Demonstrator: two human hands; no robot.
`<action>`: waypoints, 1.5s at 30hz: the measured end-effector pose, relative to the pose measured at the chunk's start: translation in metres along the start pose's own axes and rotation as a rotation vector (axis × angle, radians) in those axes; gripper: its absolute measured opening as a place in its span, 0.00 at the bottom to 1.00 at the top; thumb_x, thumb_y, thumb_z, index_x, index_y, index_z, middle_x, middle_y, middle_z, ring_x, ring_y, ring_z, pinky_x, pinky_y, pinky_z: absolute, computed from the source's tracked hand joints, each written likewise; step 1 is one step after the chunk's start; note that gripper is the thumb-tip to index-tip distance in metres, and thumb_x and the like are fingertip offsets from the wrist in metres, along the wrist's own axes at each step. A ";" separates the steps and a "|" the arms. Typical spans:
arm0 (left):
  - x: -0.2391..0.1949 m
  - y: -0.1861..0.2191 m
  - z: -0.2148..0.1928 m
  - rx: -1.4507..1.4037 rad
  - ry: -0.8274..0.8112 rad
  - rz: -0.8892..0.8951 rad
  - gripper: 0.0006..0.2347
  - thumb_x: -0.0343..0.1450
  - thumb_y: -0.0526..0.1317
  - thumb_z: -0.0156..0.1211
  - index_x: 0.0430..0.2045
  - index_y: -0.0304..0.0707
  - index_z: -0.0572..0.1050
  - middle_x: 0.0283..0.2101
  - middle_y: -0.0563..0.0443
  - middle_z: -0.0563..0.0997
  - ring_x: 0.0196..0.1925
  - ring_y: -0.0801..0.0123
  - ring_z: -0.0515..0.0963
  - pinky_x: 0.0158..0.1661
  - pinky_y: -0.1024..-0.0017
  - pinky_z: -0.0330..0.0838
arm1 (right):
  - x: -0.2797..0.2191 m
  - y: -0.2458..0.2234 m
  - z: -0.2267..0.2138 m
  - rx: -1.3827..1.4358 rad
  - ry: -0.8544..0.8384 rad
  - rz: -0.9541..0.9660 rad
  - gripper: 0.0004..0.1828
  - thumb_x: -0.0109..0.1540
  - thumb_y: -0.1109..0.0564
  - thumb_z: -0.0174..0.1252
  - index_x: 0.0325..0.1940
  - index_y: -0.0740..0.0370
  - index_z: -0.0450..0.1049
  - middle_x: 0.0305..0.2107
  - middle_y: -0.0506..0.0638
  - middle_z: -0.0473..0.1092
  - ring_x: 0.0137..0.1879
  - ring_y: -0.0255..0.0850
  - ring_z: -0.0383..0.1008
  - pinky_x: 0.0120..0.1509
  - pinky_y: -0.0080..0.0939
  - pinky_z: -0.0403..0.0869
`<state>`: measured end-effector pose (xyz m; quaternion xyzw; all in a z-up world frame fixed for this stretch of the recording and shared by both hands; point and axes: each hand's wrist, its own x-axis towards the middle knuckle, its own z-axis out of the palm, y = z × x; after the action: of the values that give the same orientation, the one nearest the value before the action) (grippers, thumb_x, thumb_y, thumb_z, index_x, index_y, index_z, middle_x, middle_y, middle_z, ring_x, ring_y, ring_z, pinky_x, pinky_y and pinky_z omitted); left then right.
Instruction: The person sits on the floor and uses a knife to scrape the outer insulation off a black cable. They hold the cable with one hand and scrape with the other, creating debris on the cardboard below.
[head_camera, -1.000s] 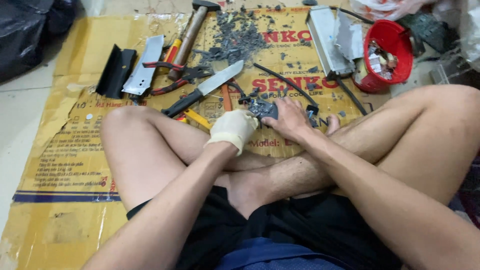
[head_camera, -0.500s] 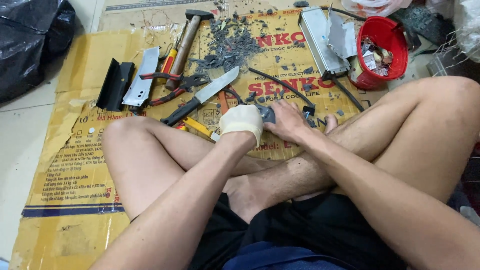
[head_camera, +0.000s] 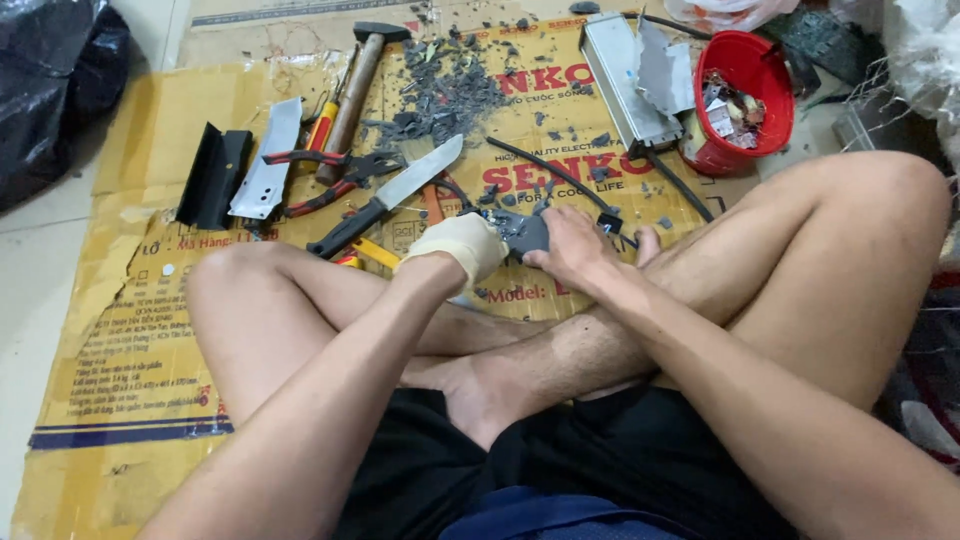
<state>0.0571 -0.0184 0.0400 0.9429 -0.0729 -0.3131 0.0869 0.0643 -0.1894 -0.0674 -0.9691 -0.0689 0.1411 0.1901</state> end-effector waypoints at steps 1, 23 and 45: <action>-0.005 0.002 -0.003 -0.030 0.013 -0.032 0.14 0.72 0.40 0.53 0.48 0.30 0.78 0.51 0.39 0.83 0.59 0.46 0.79 0.56 0.46 0.73 | 0.000 0.000 0.001 -0.001 0.003 0.001 0.39 0.56 0.40 0.68 0.66 0.62 0.67 0.57 0.60 0.68 0.66 0.58 0.67 0.70 0.54 0.66; -0.036 0.020 0.035 -0.440 0.163 -0.273 0.17 0.74 0.44 0.44 0.45 0.38 0.81 0.47 0.40 0.84 0.56 0.45 0.81 0.54 0.45 0.74 | 0.004 -0.007 -0.001 -0.136 0.032 -0.060 0.33 0.56 0.43 0.67 0.59 0.63 0.70 0.52 0.61 0.69 0.61 0.64 0.70 0.63 0.58 0.73; -0.032 0.013 0.048 -0.387 0.248 -0.193 0.12 0.74 0.42 0.50 0.41 0.43 0.83 0.42 0.41 0.85 0.53 0.44 0.82 0.50 0.46 0.75 | 0.000 -0.015 -0.012 -0.151 -0.025 -0.007 0.36 0.59 0.40 0.65 0.65 0.62 0.66 0.58 0.58 0.68 0.64 0.58 0.70 0.66 0.54 0.72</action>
<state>0.0023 -0.0305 0.0234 0.9425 0.0899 -0.2101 0.2438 0.0667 -0.1795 -0.0508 -0.9787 -0.0851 0.1468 0.1159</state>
